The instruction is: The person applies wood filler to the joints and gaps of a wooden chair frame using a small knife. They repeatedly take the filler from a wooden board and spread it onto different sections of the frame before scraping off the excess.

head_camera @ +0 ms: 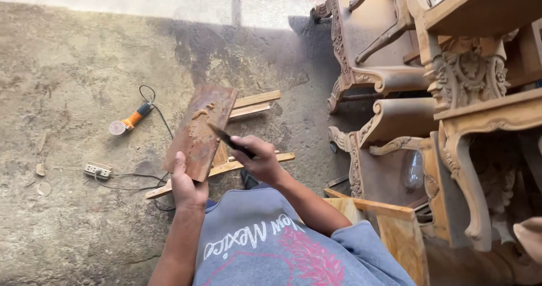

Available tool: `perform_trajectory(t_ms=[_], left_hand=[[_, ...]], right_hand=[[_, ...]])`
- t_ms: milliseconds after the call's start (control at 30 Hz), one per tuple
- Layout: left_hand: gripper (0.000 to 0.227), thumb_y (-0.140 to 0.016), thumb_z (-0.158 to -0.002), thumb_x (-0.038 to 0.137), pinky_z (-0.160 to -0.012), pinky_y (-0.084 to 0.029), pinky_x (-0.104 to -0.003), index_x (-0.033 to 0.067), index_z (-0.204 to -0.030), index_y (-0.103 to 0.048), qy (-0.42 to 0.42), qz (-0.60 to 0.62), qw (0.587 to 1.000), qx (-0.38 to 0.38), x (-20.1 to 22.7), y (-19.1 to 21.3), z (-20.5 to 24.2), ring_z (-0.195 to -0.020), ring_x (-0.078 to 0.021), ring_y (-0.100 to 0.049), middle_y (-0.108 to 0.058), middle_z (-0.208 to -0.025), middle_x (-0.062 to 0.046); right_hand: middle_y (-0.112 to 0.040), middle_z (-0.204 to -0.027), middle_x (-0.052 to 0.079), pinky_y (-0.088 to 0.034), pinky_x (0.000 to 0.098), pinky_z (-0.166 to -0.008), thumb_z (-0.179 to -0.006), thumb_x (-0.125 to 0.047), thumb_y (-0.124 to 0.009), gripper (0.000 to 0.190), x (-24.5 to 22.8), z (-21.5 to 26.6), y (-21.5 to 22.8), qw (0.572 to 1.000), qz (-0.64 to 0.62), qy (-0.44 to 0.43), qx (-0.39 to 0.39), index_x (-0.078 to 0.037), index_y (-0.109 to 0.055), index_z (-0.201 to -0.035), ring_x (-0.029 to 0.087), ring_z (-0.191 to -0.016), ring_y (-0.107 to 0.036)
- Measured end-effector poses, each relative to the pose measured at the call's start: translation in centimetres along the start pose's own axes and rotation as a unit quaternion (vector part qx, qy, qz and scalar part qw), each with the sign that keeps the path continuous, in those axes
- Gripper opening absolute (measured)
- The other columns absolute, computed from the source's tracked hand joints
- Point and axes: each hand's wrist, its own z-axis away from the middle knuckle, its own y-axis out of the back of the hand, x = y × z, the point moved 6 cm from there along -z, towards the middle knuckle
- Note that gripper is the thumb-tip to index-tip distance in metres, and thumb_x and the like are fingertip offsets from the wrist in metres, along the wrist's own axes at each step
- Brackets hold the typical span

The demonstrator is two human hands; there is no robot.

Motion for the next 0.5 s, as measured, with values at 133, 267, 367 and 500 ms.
perform_trajectory(t_ms=[133, 267, 367, 500], left_hand=[[0.05, -0.048, -0.106, 0.032, -0.114, -0.049, -0.043, 0.0065, -0.148, -0.046, -0.063, 0.016, 0.997, -0.033, 2.7, -2.6, 1.1, -0.131, -0.0253, -0.061, -0.062, -0.14, -0.009], [0.05, -0.047, -0.11, 0.033, -0.116, -0.047, -0.043, 0.0056, -0.151, -0.044, -0.131, 0.025, 0.987, -0.086, 6.5, -5.1, 2.3, -0.132, -0.0254, -0.06, -0.06, -0.143, -0.009], [0.051, -0.049, -0.105, 0.033, -0.112, -0.05, -0.044, 0.0083, -0.15, -0.042, -0.126, -0.007, 0.99, -0.069, 6.5, -5.9, 2.5, -0.128, -0.0256, -0.061, -0.061, -0.138, -0.009], [0.055, -0.055, -0.103, 0.033, -0.112, -0.05, -0.042, 0.0068, -0.149, -0.043, -0.064, -0.006, 0.995, -0.076, 3.8, -5.3, 1.7, -0.128, -0.0258, -0.061, -0.061, -0.139, -0.009]], right_hand=[[-0.065, -0.085, 0.011, -0.05, 0.0313, -0.064, -0.091, 0.002, -0.08, 0.04, 1.7, 0.2, 0.4, 0.995, 0.066, -0.01, -0.071, -0.007, -0.073, -0.129, 0.019, -0.073, -0.062], [-0.069, -0.09, 0.01, -0.052, 0.0301, -0.065, -0.09, 0.003, -0.078, 0.039, 2.4, 1.0, 1.3, 0.995, 0.06, -0.028, -0.078, -0.01, -0.073, -0.127, 0.018, -0.075, -0.065], [-0.07, -0.094, 0.009, -0.054, 0.0291, -0.067, -0.091, 0.003, -0.076, 0.039, 0.1, 0.1, 2.5, 0.999, 0.025, 0.018, -0.026, -0.01, -0.071, -0.126, 0.017, -0.079, -0.067], [-0.07, -0.094, 0.008, -0.054, 0.0285, -0.067, -0.091, 0.004, -0.077, 0.037, -2.1, -2.5, 1.2, 0.998, 0.036, 0.054, -0.009, -0.008, -0.07, -0.126, 0.015, -0.078, -0.067]])
